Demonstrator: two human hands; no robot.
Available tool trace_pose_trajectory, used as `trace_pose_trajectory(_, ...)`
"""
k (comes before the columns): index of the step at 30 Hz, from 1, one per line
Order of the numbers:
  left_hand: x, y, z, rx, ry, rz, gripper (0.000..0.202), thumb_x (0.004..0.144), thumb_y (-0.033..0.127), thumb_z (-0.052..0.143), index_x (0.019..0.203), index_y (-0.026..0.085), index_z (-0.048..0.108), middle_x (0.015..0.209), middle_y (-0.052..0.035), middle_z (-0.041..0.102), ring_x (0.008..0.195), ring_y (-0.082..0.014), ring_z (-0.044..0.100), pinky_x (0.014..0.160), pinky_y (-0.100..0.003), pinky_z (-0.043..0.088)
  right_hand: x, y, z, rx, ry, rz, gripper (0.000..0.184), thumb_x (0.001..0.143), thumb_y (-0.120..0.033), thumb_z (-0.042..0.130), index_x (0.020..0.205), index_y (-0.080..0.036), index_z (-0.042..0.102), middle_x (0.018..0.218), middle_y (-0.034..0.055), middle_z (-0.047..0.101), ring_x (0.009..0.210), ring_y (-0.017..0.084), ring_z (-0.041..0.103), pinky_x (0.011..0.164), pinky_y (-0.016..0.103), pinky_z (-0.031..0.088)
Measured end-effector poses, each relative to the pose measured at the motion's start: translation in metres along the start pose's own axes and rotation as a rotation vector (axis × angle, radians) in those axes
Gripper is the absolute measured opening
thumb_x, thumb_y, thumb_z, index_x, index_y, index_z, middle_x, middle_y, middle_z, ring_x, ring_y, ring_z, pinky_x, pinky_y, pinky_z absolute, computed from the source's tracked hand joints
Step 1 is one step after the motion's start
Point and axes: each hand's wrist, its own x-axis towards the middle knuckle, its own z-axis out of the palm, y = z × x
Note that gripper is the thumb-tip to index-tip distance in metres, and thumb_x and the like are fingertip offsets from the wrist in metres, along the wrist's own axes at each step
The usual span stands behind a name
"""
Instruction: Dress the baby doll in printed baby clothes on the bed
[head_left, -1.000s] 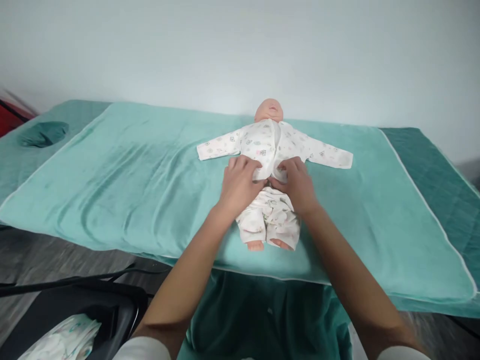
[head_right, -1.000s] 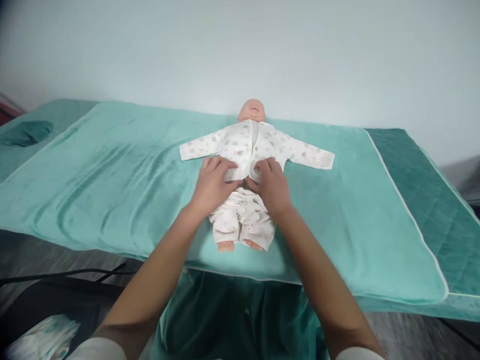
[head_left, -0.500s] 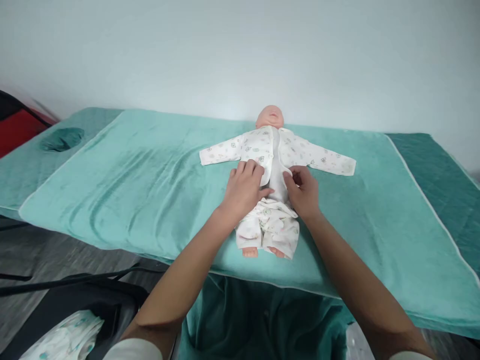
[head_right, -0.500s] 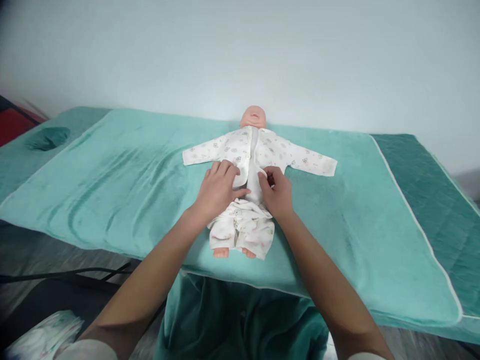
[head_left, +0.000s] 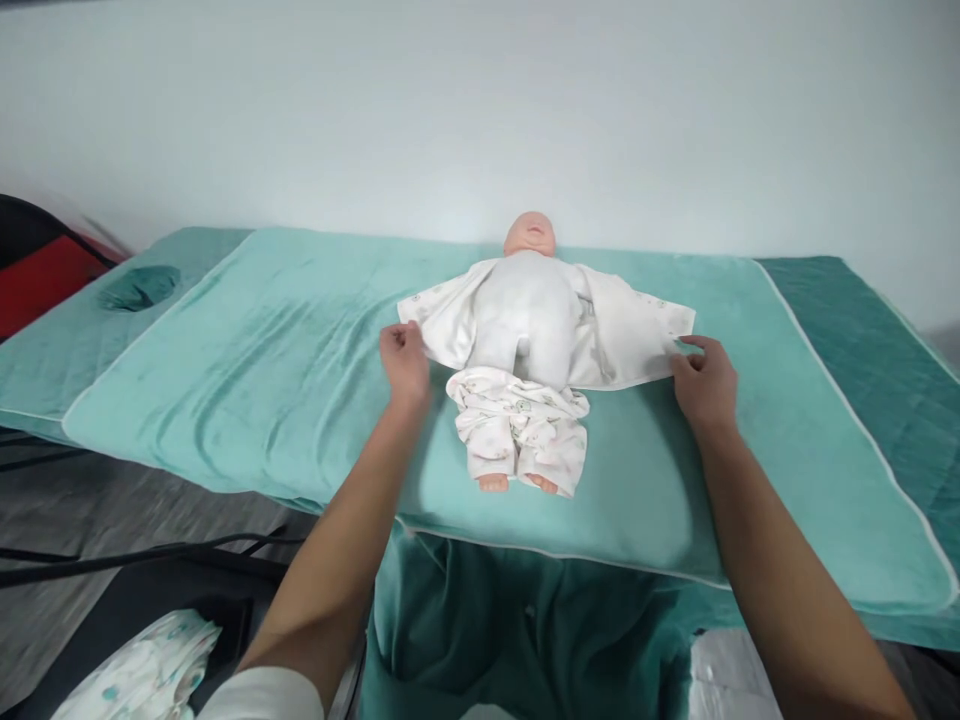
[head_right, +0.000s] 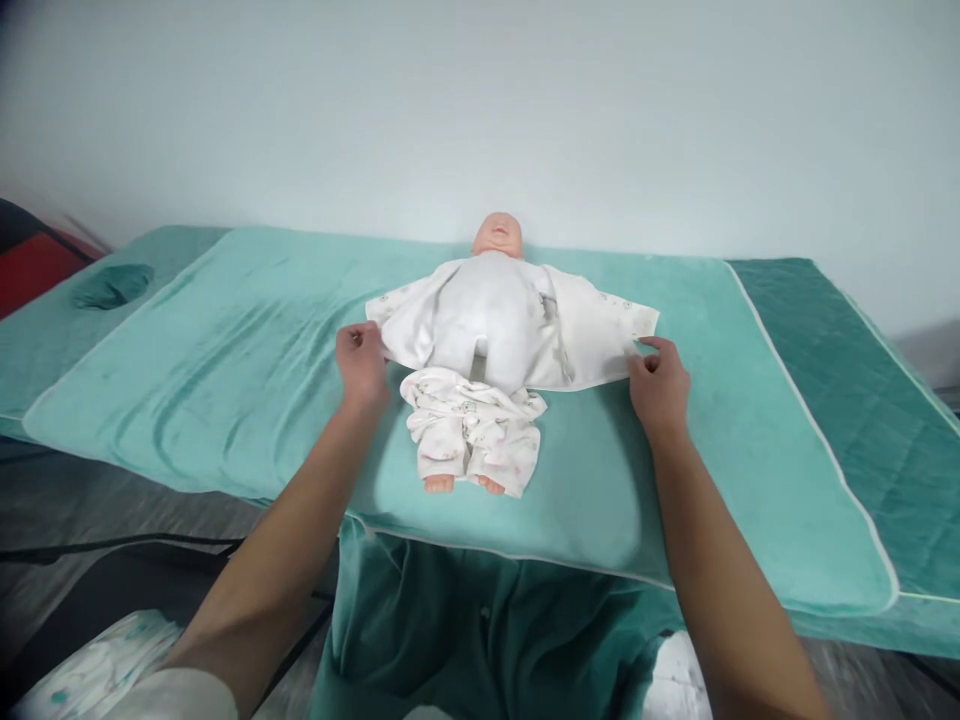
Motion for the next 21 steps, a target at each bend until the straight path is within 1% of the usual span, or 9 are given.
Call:
trace_pose_trajectory(4, 0.004, -0.027, -0.020, 0.139, -0.054, -0.018, 0.010, 0.095, 0.026, 0.056, 0.092, 0.020, 0.050, 0.077, 0.0036, 0.054, 0.063, -0.0111, 0.050, 0.065, -0.026, 0.041, -0.015, -0.001, -0.005, -0.232, 0.009, -0.063, 0.038, 0.083, -0.027, 0.054, 0.117, -0.021, 0.067, 0.065, -0.0016, 0.055, 0.062, 0.019, 0.051, 0.067, 0.035, 0.039)
trace_pose_trajectory(7, -0.004, -0.029, -0.024, 0.311, -0.053, 0.061, 0.008, 0.093, 0.024, 0.057, 0.097, 0.020, 0.050, 0.079, 0.0015, 0.056, 0.068, -0.0152, 0.054, 0.070, -0.031, 0.044, -0.025, -0.013, 0.001, -0.307, 0.159, -0.201, 0.030, 0.088, -0.031, 0.051, 0.111, -0.019, 0.068, 0.080, 0.0054, 0.063, 0.071, 0.021, 0.055, 0.071, 0.037, 0.042)
trace_pose_trajectory(9, -0.011, -0.025, -0.021, 0.469, -0.028, 0.232, 0.014, 0.089, 0.016, 0.058, 0.102, 0.019, 0.054, 0.092, -0.0046, 0.062, 0.086, -0.0204, 0.059, 0.082, -0.036, 0.046, -0.030, -0.028, 0.011, -0.212, 0.216, -0.394, 0.025, 0.090, -0.032, 0.051, 0.103, -0.018, 0.067, 0.091, 0.0093, 0.065, 0.079, 0.022, 0.059, 0.075, 0.037, 0.047)
trace_pose_trajectory(11, -0.020, -0.022, -0.017, 0.594, -0.048, 0.475, 0.020, 0.087, 0.012, 0.057, 0.106, 0.017, 0.057, 0.107, -0.0115, 0.065, 0.105, -0.0261, 0.059, 0.094, -0.042, 0.044, -0.033, -0.048, 0.028, -0.052, 0.145, -0.565, 0.018, 0.092, -0.032, 0.053, 0.096, -0.020, 0.066, 0.093, 0.0095, 0.066, 0.083, 0.021, 0.062, 0.078, 0.036, 0.050)
trace_pose_trajectory(13, -0.028, -0.020, -0.015, 0.659, -0.159, 0.720, 0.020, 0.089, 0.014, 0.057, 0.108, 0.018, 0.062, 0.114, -0.0138, 0.067, 0.112, -0.0292, 0.058, 0.099, -0.046, 0.041, -0.034, -0.071, 0.050, 0.081, 0.030, -0.593, 0.017, 0.094, -0.035, 0.055, 0.089, -0.021, 0.064, 0.087, 0.0058, 0.066, 0.079, 0.019, 0.062, 0.074, 0.033, 0.050)
trace_pose_trajectory(15, -0.032, -0.019, -0.015, 0.650, -0.347, 0.873, 0.018, 0.092, 0.017, 0.056, 0.107, 0.020, 0.066, 0.107, -0.0113, 0.072, 0.107, -0.0280, 0.061, 0.094, -0.044, 0.043, -0.032, -0.091, 0.073, 0.170, -0.069, -0.516, 0.025, 0.098, -0.040, 0.054, 0.082, -0.021, 0.062, 0.072, 0.0007, 0.062, 0.066, 0.015, 0.057, 0.066, 0.030, 0.046)
trace_pose_trajectory(16, -0.033, -0.020, -0.016, 0.624, -0.437, 0.900, 0.018, 0.094, 0.017, 0.055, 0.106, 0.021, 0.068, 0.102, -0.0095, 0.073, 0.101, -0.0260, 0.062, 0.090, -0.041, 0.044, -0.031, -0.098, 0.082, 0.192, -0.088, -0.483, 0.029, 0.098, -0.042, 0.054, 0.078, -0.021, 0.060, 0.066, -0.0011, 0.059, 0.062, 0.014, 0.053, 0.063, 0.029, 0.043)
trace_pose_trajectory(18, -0.032, -0.020, -0.018, 0.545, -0.559, 0.872, 0.020, 0.096, 0.018, 0.052, 0.106, 0.021, 0.069, 0.091, -0.0063, 0.074, 0.087, -0.0212, 0.064, 0.079, -0.036, 0.046, -0.030, -0.104, 0.093, 0.211, -0.095, -0.449, 0.035, 0.099, -0.043, 0.056, 0.071, -0.021, 0.056, 0.059, -0.0032, 0.051, 0.057, 0.012, 0.047, 0.059, 0.028, 0.038)
trace_pose_trajectory(21, -0.030, -0.018, -0.020, 0.445, -0.607, 0.766, 0.020, 0.099, 0.021, 0.051, 0.104, 0.020, 0.071, 0.084, -0.0036, 0.072, 0.075, -0.0161, 0.062, 0.069, -0.030, 0.045, -0.036, -0.099, 0.089, 0.218, -0.167, -0.499, 0.039, 0.099, -0.038, 0.059, 0.064, -0.020, 0.051, 0.054, -0.0044, 0.045, 0.053, 0.010, 0.041, 0.053, 0.027, 0.034)
